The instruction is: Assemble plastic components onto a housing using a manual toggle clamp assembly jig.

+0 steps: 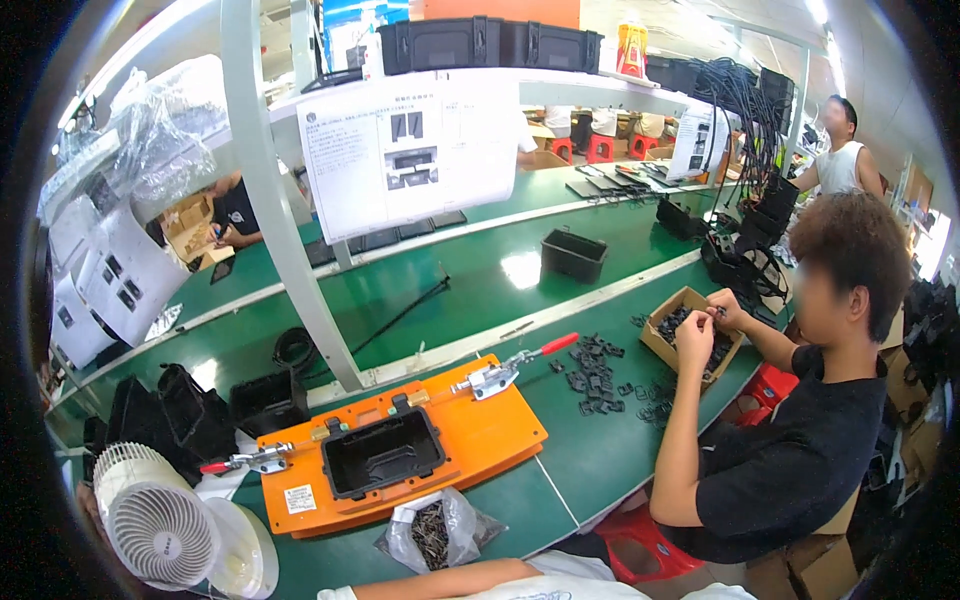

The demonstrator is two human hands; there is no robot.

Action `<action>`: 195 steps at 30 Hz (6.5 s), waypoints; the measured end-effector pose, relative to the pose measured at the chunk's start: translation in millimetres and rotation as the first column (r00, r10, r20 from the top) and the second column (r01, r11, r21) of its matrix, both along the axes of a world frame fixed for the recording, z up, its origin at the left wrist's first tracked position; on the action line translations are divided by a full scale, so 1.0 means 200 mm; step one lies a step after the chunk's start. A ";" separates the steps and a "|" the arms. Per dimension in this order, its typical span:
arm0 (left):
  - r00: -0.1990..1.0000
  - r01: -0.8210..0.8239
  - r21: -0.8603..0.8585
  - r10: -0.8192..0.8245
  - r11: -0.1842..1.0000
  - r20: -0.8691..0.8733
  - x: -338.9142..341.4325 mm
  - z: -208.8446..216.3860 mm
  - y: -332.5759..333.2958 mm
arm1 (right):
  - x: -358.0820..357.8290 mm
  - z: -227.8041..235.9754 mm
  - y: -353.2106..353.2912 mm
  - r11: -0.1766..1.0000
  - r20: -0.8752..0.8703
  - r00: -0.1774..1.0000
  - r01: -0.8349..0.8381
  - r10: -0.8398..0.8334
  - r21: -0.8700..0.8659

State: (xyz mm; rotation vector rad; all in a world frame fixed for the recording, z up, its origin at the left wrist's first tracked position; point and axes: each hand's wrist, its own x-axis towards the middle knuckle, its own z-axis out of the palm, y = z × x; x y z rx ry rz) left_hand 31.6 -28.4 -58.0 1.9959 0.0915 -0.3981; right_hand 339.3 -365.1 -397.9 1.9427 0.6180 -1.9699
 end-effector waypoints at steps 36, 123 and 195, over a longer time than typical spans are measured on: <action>0.850 -0.397 -0.492 0.513 0.775 0.122 -0.43 0.02 -0.06 | 0.33 1.32 1.24 0.270 0.500 0.336 -0.542 -0.798 0.796; 0.473 -0.839 0.215 0.475 0.499 0.742 -0.40 0.26 0.20 | -0.86 1.90 1.54 -0.353 0.719 0.541 -0.632 0.436 0.690; 0.799 -0.599 0.524 0.414 0.605 0.436 0.22 0.22 0.76 | 0.38 1.86 1.90 -0.804 -0.945 -0.130 0.569 -0.299 0.176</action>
